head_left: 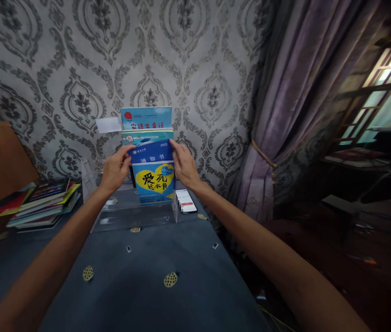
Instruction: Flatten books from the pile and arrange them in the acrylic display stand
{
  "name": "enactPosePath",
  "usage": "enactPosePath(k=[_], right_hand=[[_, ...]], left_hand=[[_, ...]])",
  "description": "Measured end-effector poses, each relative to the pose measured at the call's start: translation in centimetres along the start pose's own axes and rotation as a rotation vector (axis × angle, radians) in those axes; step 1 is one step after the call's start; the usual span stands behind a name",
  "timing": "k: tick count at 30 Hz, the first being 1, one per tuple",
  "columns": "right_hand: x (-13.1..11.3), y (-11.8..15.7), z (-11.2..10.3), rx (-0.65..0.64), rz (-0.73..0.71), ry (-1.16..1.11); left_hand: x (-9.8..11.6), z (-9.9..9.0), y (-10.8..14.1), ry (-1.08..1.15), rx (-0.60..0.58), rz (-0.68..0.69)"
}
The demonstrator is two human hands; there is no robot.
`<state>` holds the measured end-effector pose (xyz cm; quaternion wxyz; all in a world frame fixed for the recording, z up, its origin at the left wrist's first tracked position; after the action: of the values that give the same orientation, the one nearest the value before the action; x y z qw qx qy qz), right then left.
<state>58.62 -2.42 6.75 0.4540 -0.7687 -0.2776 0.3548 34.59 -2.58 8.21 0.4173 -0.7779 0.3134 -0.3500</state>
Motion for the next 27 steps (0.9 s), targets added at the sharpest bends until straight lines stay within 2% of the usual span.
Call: enactPosePath(k=[6,10,14,19,23,27], right_hand=[[0.6,-0.7,-1.3,0.044,0.058,-0.086],[0.7,-0.9,-1.6,0.060,0.109,-0.132],[0.7,-0.8,-1.4,0.064,0.115,-0.142],[0.9,-0.5,-1.0,0.045,0.123,-0.144],[1.0,0.0,-0.9,0.026,0.108,-0.123],[1.2,0.9,-0.6,0.030,0.136,-0.140]], left_hand=[[1.6,-0.6,-1.4,-0.096,0.008,0.101],[1.9,-1.2,-2.0,-0.083,0.027,0.130],[1.1,-1.0,-1.8,-0.034,-0.007,0.090],[-0.1,0.2,-0.5,0.041,-0.054,0.007],[-0.7,0.6,0.4,0.127,0.006,-0.059],[-0.7,0.7,1.3,0.116,0.048,-0.064]])
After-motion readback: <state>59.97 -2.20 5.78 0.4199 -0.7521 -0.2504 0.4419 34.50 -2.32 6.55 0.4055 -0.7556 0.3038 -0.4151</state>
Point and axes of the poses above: each hand's wrist, its own y-axis away from the middle knuckle, its own z-axis out of the palm, x = y × z, the point moved 4 cm from there along -y, towards the middle knuckle, and after that the axes turned 4 degrees about z, right-handed, at the moved point
